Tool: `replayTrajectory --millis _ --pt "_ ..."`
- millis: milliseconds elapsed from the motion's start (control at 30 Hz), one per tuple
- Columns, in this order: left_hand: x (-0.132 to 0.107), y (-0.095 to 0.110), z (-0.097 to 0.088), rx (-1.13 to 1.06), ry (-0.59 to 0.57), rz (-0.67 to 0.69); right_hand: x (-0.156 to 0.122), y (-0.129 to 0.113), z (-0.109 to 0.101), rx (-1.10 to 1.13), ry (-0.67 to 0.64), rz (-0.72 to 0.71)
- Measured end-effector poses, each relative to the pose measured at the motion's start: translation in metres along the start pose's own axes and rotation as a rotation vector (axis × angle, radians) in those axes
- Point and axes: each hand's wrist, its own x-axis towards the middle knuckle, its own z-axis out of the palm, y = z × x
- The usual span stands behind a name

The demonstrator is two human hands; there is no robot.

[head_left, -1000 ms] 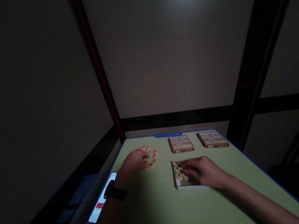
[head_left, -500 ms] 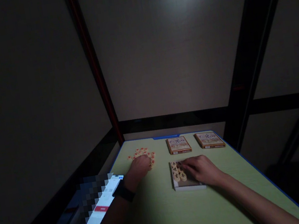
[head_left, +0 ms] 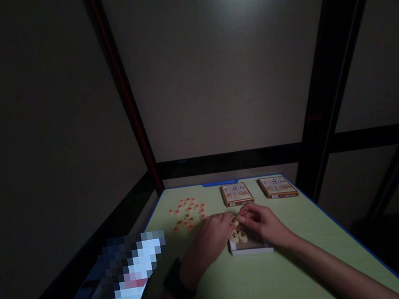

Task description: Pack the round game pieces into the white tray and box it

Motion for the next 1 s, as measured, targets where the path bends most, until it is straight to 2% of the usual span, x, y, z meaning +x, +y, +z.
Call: replayTrajectory --millis 67,167,333,500,800,1000 --pt "-0.001 0.010 0.001 -0.061 -0.007 -0.002 0.002 0.002 0.001 0.143 -0.045 0.064" --pt "-0.001 0.013 0.005 -0.108 -0.021 -0.029 0.004 0.003 -0.001 0.215 -0.095 0.103" --pt "-0.003 0.004 0.007 -0.192 0.051 -0.012 0.006 0.001 -0.010 0.220 -0.153 0.124" --pt "0.002 -0.010 0.013 -0.190 0.123 -0.091 0.005 -0.001 -0.023 0.155 -0.219 0.157" --pt "0.011 -0.007 0.028 -0.214 0.018 -0.026 0.006 0.001 -0.032 0.163 -0.282 0.209" --pt "0.012 -0.007 0.033 -0.179 0.000 0.003 0.007 0.003 -0.031 0.148 -0.267 0.208"
